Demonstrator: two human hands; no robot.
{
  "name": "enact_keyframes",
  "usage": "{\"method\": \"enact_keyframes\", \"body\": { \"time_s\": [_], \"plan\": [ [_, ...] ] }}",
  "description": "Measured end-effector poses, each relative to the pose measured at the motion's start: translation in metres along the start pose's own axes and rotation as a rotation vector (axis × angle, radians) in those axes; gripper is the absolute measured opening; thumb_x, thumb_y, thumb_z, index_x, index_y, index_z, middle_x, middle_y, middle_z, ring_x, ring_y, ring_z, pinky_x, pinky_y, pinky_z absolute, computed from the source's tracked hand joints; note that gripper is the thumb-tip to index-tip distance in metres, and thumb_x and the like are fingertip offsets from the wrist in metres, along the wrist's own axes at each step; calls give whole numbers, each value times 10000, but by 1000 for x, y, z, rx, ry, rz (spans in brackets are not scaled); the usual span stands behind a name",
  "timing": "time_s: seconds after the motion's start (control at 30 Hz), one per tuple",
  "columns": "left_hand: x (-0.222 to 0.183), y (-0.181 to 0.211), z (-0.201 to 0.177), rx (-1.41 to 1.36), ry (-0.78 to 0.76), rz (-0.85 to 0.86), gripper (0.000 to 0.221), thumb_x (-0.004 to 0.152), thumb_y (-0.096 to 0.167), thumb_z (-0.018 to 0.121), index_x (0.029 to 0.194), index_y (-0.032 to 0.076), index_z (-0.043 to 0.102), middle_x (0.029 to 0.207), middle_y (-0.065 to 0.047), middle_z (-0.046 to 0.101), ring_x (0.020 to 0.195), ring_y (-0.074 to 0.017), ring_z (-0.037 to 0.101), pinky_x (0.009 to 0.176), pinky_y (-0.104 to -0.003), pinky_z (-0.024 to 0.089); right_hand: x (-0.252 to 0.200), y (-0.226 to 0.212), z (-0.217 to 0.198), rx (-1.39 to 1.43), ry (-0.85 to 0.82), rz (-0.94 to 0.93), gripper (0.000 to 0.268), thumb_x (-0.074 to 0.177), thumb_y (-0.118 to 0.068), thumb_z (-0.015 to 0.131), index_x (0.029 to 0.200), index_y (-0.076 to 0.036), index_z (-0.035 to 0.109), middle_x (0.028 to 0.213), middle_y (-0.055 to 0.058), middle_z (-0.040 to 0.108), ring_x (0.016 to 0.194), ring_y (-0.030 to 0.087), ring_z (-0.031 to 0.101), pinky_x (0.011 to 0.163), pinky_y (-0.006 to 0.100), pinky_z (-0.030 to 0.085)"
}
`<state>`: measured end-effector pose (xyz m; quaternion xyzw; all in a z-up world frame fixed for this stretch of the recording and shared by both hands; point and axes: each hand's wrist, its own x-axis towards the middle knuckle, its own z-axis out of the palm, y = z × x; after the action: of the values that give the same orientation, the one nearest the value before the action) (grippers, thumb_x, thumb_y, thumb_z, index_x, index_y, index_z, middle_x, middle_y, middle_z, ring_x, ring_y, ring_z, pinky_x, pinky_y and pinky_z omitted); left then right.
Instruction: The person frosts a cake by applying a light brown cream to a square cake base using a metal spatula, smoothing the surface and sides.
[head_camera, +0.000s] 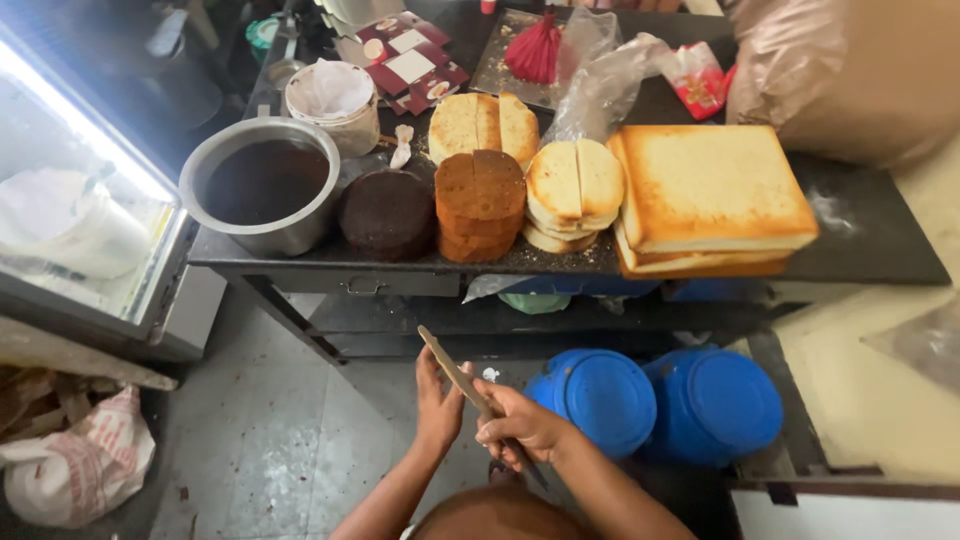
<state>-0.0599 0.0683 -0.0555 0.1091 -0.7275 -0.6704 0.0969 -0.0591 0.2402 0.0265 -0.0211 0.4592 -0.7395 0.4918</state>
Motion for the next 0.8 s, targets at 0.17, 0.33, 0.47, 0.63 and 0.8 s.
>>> {"method": "enact_keyframes", "body": {
  "time_s": [0.17,0.33,0.47,0.63,0.8],
  "plan": [
    [0,-8,21,67,80,-114,709,881,280,709,1487,93,391,1498,-141,464,1229,-275,570,996,-412,482,-15,-10,-39,79,-36,25,897,858,-32,682,1645,-84,255,720,68,622,454,108,590,362,250,465],
    [2,-40,15,21,226,-268,633,906,294,703,1442,81,443,1469,-157,502,1163,-273,607,938,-415,527,-26,-24,-53,52,-124,-9,896,866,-72,708,1660,-95,292,713,56,616,426,83,565,369,237,482],
    [-11,-67,0,44,218,-279,517,886,218,732,1339,49,549,1196,-143,616,986,-223,632,818,-353,521,-18,-35,-51,-107,56,-40,852,865,-156,767,1604,-107,347,764,52,640,515,87,598,428,248,506],
    [-17,-61,-19,-126,160,-322,406,871,190,751,1215,24,615,771,-69,648,784,-144,700,745,-262,512,-5,-36,-35,-188,122,-50,859,821,-126,769,1562,-175,336,808,46,642,498,94,587,415,263,490],
    [-17,-30,-50,-153,148,-425,351,909,238,745,1142,-11,664,704,-87,678,701,-162,622,682,-284,457,16,-28,-16,-295,138,-94,765,813,-25,692,1528,-68,425,858,14,623,516,52,520,415,218,416]
  ]
}}
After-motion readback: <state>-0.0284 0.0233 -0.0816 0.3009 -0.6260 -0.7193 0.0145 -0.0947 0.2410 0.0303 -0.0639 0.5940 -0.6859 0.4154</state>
